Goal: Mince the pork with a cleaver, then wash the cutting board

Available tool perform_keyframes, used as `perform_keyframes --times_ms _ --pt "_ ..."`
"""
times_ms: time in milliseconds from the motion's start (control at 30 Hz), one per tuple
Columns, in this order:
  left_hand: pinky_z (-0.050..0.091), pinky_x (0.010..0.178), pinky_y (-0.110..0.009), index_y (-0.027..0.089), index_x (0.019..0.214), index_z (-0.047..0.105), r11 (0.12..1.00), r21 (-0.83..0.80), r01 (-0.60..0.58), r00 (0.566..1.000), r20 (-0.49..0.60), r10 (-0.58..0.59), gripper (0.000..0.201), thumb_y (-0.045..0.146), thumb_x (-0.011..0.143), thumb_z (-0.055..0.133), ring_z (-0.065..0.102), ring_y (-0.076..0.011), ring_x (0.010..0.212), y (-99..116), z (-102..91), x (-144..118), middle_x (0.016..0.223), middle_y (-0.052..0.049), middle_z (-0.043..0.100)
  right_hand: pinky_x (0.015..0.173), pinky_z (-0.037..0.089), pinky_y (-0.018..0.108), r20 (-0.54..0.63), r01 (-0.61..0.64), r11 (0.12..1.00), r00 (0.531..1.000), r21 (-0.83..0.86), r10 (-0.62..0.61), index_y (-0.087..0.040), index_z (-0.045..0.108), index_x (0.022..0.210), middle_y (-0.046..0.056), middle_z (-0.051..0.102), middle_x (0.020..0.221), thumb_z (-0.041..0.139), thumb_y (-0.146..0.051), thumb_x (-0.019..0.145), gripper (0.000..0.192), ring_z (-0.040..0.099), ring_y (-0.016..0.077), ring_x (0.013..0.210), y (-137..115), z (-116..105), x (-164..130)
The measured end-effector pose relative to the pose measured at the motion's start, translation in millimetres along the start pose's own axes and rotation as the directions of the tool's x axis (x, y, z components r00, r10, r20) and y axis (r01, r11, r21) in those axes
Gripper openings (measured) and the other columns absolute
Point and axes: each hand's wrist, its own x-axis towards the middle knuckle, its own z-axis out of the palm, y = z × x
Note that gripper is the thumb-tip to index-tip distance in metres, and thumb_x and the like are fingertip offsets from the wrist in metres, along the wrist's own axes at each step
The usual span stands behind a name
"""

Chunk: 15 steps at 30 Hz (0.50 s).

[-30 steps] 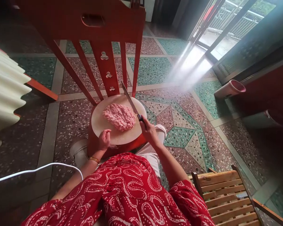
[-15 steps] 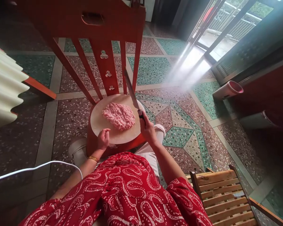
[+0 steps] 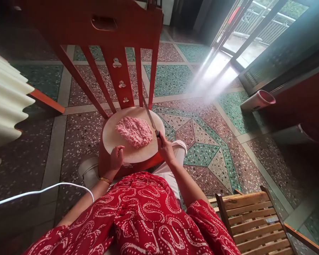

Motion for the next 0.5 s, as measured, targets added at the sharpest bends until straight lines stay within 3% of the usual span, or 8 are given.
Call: perform_keyframes --times_ms 67,133,267,367,433,500 --pt "0.049 0.082 -0.035 0.019 0.092 0.058 1.000 0.002 -0.018 1.000 0.013 0.018 0.021 0.025 0.089 0.038 0.061 -0.0200 0.086 2.9 -3.3 1.0 0.088 -0.008 0.064 0.090 0.049 0.036 0.103 -0.027 1.000 0.994 -0.013 0.028 -0.018 0.056 0.130 0.010 0.069 0.114 0.041 -0.031 0.089 0.046 0.065 0.0229 0.101 8.8 7.6 -1.3" --pt "0.049 0.082 -0.035 0.019 0.092 0.058 0.999 0.002 -0.033 0.999 0.025 0.033 0.020 0.025 0.089 0.039 0.060 -0.0203 0.086 4.2 -6.3 3.2 0.088 -0.008 0.063 0.091 0.049 0.036 0.132 -0.022 1.000 0.991 0.005 0.022 -0.019 0.059 0.127 0.009 0.069 0.113 0.043 -0.033 0.089 0.044 0.065 0.0222 0.101 8.2 6.1 -3.1" --pt "0.048 0.083 -0.036 0.019 0.092 0.058 1.000 0.012 0.009 1.000 0.004 -0.009 0.022 0.025 0.090 0.037 0.060 -0.0207 0.087 -1.1 -6.3 9.8 0.088 -0.008 0.063 0.087 0.051 0.033 -0.014 0.066 0.992 0.998 0.106 -0.065 -0.020 0.050 0.136 0.007 0.071 0.105 0.040 -0.037 0.091 0.050 0.066 0.0194 0.093 -17.1 -13.6 -6.2" --pt "0.048 0.083 -0.035 0.019 0.092 0.058 1.000 0.020 0.013 1.000 -0.012 -0.013 0.023 0.026 0.090 0.036 0.060 -0.0206 0.087 -8.0 -1.1 12.5 0.088 -0.008 0.063 0.085 0.051 0.032 -0.077 0.110 0.986 0.992 0.125 -0.101 -0.019 0.042 0.142 0.009 0.070 0.107 0.036 -0.037 0.092 0.054 0.066 0.0187 0.093 -21.5 -8.6 -8.0" --pt "0.048 0.083 -0.035 0.019 0.092 0.058 1.000 0.027 0.001 1.000 -0.009 0.000 0.022 0.025 0.089 0.037 0.060 -0.0205 0.086 -11.1 2.2 12.4 0.088 -0.008 0.063 0.087 0.051 0.033 -0.019 0.079 0.993 0.997 0.083 -0.077 -0.019 0.048 0.137 0.010 0.069 0.110 0.038 -0.037 0.091 0.051 0.065 0.0203 0.097 -11.3 6.8 -8.8" --pt "0.047 0.083 -0.035 0.019 0.091 0.058 0.999 0.038 -0.015 1.000 -0.006 0.015 0.021 0.023 0.088 0.037 0.060 -0.0206 0.086 -12.1 3.9 11.5 0.088 -0.008 0.063 0.085 0.051 0.034 0.121 0.000 1.000 0.993 0.030 -0.003 -0.018 0.056 0.130 0.010 0.070 0.105 0.041 -0.036 0.089 0.046 0.065 0.0217 0.095 -0.7 19.7 -8.5"
